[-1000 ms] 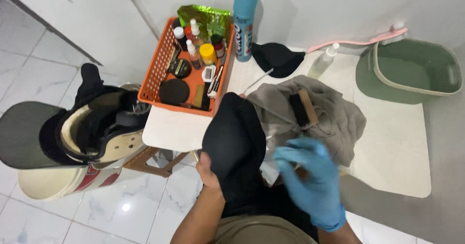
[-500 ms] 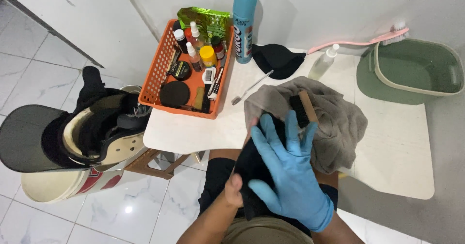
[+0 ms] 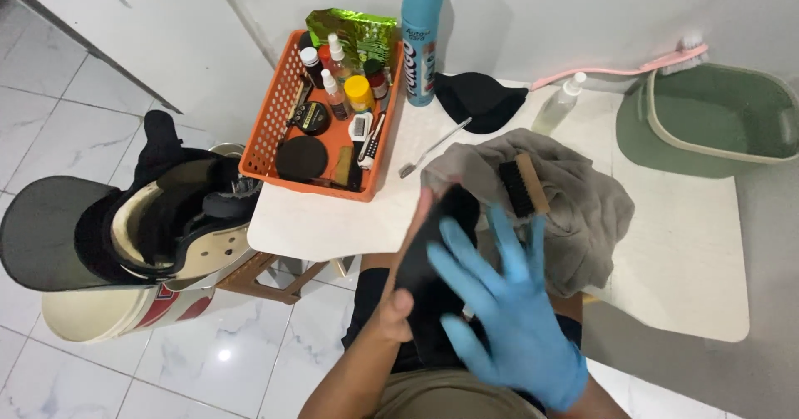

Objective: The person cleans a black helmet part using a wooden brush and a cloth. They scrub the surface thoroughly, then use a toothbrush to clean a specific logo area, dipping the brush in water from a nearby basin.

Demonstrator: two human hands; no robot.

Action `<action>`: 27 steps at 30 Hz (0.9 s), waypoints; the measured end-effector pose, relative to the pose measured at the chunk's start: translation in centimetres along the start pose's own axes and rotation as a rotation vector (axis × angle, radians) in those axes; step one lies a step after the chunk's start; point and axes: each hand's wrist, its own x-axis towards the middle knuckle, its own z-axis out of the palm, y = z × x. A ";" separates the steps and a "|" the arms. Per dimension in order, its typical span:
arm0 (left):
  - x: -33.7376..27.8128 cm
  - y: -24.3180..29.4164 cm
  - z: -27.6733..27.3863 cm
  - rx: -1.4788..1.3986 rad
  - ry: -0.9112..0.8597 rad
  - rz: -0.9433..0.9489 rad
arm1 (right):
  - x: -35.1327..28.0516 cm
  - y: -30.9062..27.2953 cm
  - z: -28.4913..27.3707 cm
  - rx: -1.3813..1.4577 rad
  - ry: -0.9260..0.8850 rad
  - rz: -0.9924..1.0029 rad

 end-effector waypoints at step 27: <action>-2.7 -14.6 -17.4 0.077 0.132 0.136 | -2.5 -2.5 0.8 0.246 -0.064 -0.088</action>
